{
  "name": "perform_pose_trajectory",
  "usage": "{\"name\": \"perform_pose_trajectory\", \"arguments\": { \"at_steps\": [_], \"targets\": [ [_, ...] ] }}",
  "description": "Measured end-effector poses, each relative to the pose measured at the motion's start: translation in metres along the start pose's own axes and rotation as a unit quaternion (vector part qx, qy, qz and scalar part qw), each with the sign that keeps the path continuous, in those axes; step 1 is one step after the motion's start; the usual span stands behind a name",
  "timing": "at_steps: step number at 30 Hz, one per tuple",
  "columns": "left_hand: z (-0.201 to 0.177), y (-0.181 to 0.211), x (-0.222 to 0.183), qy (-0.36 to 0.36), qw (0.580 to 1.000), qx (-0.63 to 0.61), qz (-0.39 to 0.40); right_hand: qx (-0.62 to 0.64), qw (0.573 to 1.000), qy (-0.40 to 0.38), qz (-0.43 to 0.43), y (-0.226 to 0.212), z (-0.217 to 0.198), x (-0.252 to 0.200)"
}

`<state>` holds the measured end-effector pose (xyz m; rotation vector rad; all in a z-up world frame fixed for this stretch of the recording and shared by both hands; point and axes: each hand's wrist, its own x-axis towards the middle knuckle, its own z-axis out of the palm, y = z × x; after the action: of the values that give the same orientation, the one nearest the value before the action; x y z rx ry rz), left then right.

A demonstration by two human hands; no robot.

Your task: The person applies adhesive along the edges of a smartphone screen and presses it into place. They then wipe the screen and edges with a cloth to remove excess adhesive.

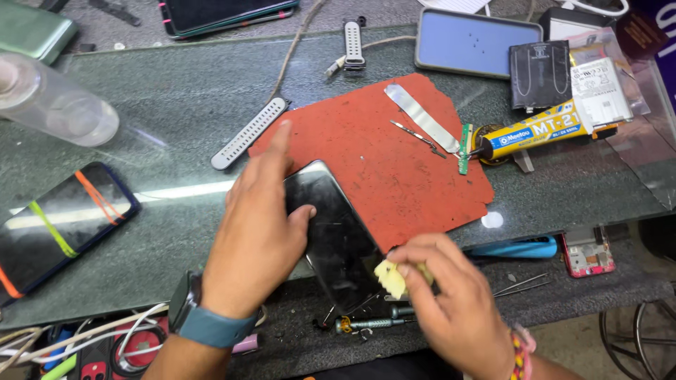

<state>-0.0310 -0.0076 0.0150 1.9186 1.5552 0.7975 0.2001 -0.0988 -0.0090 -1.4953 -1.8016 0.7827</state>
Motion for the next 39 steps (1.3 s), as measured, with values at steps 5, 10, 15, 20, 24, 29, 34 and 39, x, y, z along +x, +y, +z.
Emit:
{"name": "perform_pose_trajectory", "arguments": {
  "at_steps": [5,10,15,20,24,29,34,39],
  "targets": [
    [0.015,0.004,0.02,-0.027,0.986,0.008,0.167,0.166,0.985,-0.043,0.007,0.016,0.033,-0.04],
    [0.022,0.028,-0.011,-0.008,0.984,0.18,0.0,0.414,0.892,-0.153,0.099,0.027,0.066,-0.056],
    [0.031,0.032,-0.022,-0.029,0.991,0.13,0.023,0.272,0.945,-0.179,-0.035,0.031,0.056,-0.048],
    [0.032,0.021,-0.024,-0.062,0.974,0.1,0.192,0.019,0.987,0.155,0.024,0.026,0.0,-0.013],
    [0.034,0.018,-0.022,-0.077,0.971,0.117,0.196,-0.081,0.983,0.165,0.017,0.017,-0.009,0.016],
    [0.036,0.016,-0.023,-0.059,0.968,0.128,0.205,-0.173,0.979,0.101,-0.029,0.012,-0.001,0.035],
    [0.037,0.015,-0.023,-0.056,0.969,0.12,0.207,-0.144,0.985,0.091,-0.021,0.011,0.002,0.05],
    [0.036,0.015,-0.024,-0.054,0.97,0.114,0.208,-0.135,0.986,0.089,-0.025,0.009,0.007,0.069]
  ]
}}
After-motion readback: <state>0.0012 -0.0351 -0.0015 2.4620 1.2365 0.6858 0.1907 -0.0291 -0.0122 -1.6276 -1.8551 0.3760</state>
